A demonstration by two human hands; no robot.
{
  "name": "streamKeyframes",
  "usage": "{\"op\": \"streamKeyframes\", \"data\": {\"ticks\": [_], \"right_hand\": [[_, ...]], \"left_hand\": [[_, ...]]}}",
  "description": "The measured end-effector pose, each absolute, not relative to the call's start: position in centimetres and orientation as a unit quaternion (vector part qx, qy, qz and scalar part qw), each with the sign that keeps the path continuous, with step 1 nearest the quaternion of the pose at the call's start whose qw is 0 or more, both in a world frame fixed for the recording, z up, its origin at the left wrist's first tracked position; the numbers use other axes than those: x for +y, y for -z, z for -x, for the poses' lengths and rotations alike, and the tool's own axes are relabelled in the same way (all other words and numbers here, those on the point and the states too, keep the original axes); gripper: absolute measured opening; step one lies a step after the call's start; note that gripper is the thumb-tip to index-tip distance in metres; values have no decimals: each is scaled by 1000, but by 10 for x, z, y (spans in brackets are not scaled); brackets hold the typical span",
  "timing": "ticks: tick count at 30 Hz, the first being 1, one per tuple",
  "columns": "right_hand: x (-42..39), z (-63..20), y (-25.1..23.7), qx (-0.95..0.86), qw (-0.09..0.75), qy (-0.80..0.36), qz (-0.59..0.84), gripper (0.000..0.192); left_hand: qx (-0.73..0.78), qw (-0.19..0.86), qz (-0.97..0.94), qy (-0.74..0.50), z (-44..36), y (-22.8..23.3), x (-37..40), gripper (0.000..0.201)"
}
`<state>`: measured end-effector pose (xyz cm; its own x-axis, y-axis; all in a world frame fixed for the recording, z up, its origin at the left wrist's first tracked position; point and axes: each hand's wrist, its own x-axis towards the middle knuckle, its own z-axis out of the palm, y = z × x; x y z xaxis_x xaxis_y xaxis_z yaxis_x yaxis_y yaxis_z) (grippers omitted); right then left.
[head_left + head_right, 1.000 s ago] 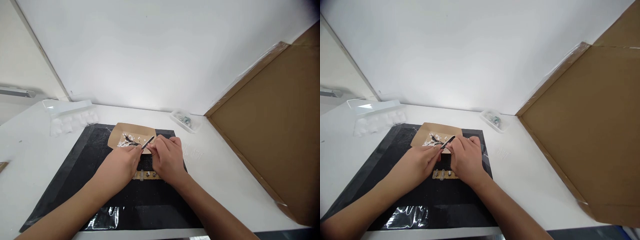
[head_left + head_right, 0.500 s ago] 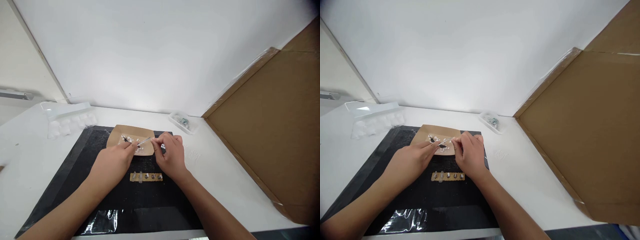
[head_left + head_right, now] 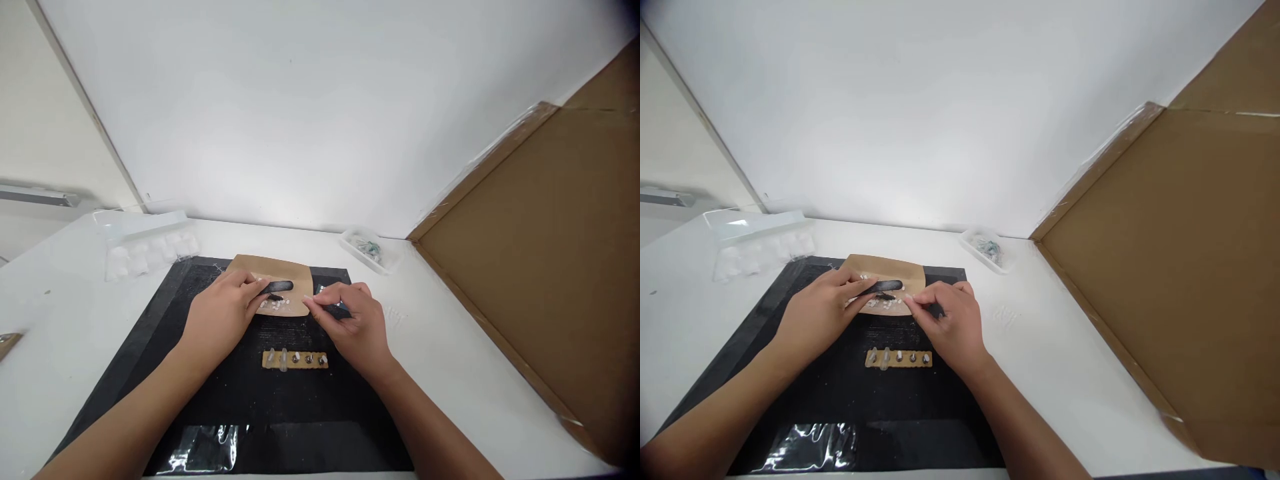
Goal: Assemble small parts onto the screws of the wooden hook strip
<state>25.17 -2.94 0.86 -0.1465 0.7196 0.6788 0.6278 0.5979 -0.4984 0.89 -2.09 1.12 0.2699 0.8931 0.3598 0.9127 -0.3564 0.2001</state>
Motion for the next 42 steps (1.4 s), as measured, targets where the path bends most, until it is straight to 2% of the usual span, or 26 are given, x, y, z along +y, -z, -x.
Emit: {"op": "streamKeyframes", "data": {"ticks": [7,10,12,14,27,36,42], "right_hand": [[-35,-255,-8,-793,488,-36,363,25],[-36,-257,-8,-805,480,-11,348,26],[-37,-259,-9,-810,474,11,344,26],[-38,-260,-10,-815,469,37,337,27],[-53,-266,-22,-851,415,117,300,24],[-54,-270,-18,-873,386,77,286,30],[-51,-269,-15,-852,417,13,316,27]], "left_hand": [[-526,10,805,272,-13,-12,-20,27],[-448,-131,807,362,-21,-19,-27,25],[-430,-261,775,383,-27,-24,-32,24],[-418,-336,750,388,-32,-26,-36,25],[-390,-532,629,412,-43,-16,-44,24],[-403,-562,597,407,-47,-5,-49,25],[-414,-541,632,370,-44,-7,-47,25]]}}
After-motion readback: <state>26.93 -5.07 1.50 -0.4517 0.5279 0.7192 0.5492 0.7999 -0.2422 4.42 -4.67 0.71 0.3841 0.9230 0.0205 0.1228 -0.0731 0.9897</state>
